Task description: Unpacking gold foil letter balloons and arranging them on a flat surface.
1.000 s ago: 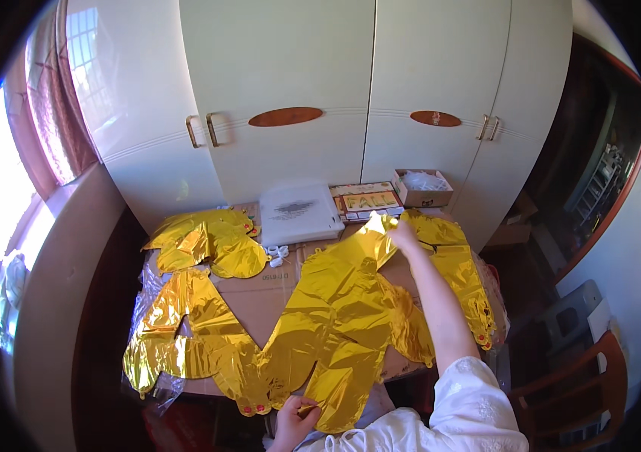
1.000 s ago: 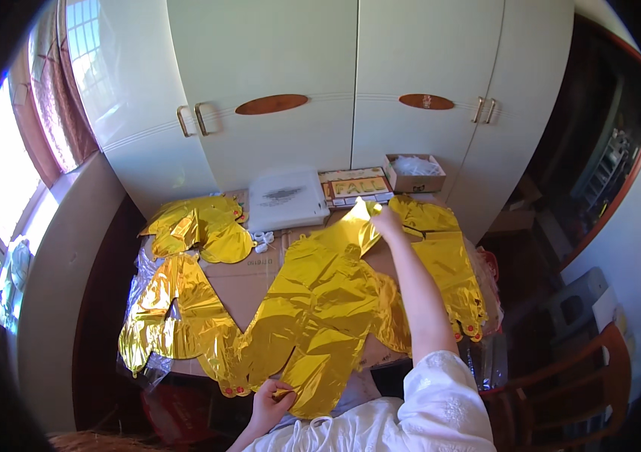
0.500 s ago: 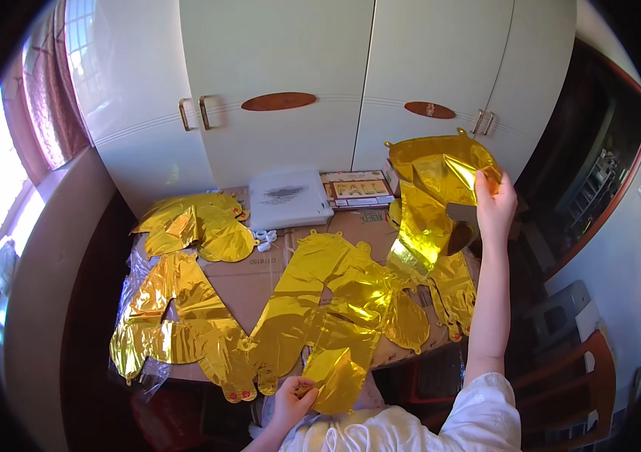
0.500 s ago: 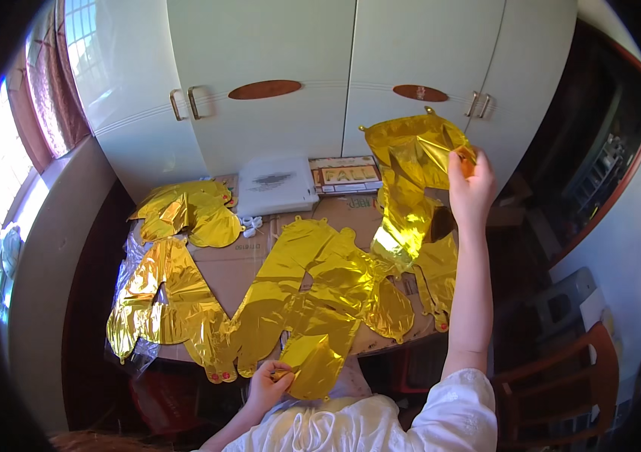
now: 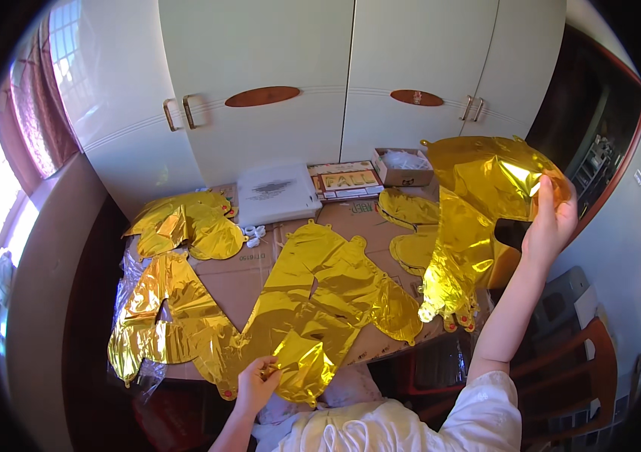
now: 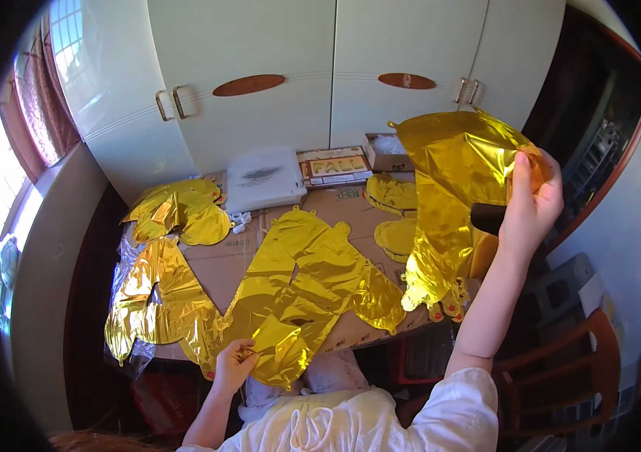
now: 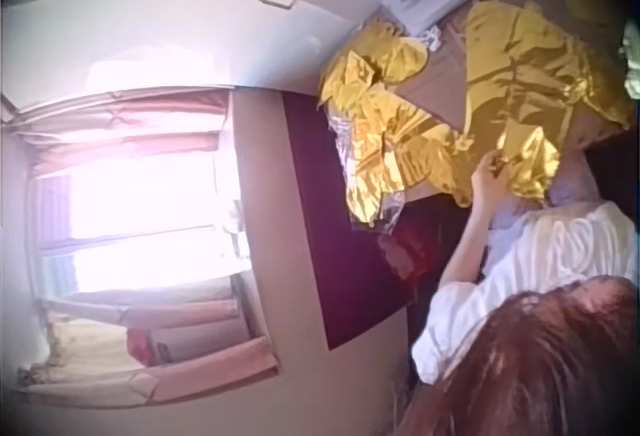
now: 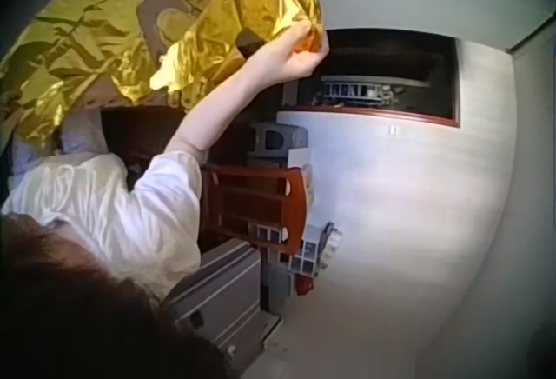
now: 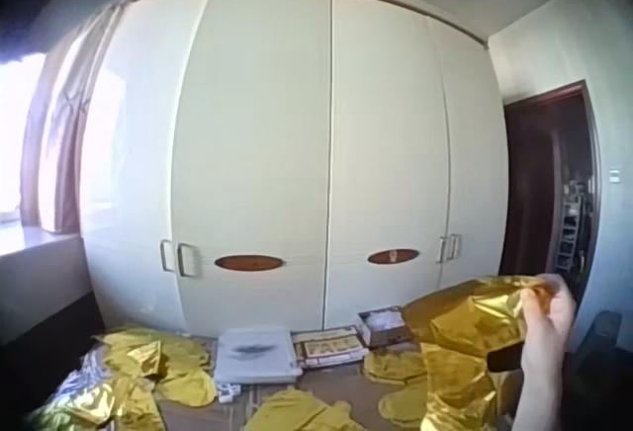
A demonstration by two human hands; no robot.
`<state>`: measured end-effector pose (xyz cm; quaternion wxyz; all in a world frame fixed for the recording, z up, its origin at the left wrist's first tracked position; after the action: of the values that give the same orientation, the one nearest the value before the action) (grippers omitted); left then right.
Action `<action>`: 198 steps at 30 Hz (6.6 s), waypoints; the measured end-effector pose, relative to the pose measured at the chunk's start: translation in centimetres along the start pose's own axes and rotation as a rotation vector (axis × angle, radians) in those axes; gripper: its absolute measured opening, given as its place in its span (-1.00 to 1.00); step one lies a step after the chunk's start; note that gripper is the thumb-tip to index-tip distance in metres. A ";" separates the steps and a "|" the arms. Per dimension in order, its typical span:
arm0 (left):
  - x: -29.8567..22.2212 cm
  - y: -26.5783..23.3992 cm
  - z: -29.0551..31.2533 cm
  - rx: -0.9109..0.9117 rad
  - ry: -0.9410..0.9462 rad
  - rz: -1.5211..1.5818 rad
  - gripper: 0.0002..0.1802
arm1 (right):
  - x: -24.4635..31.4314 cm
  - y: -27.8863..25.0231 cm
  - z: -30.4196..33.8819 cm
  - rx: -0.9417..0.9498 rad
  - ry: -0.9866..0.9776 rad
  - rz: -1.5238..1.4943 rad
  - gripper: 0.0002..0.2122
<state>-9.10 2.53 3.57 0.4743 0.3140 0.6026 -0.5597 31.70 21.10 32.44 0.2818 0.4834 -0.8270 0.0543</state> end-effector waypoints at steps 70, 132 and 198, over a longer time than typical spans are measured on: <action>-6.0 -1.5 4.0 -0.090 1.091 -0.933 -0.74 | -21.3 19.5 20.6 1.482 0.942 -0.175 -0.74; -3.9 1.0 3.3 -0.218 0.636 -0.638 -0.63 | -22.1 12.8 23.0 1.148 0.223 0.346 -0.80; -0.9 -9.6 -2.0 -0.036 0.266 -0.866 -0.53 | -16.2 -1.6 25.9 1.083 0.524 0.743 -0.75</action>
<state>-17.99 2.91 7.87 0.1202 0.0938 0.7436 -0.6510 28.37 23.36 2.09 0.1544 0.2123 -0.6987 0.6655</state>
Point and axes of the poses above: each hand's wrist, its own z-axis away from the middle knuckle, its own y-axis out of the palm, x = y × z, the point moved 2 cm from there along -z, towards the middle knuckle, and after that the axes turned 1 degree about z, right-handed, at the moved point
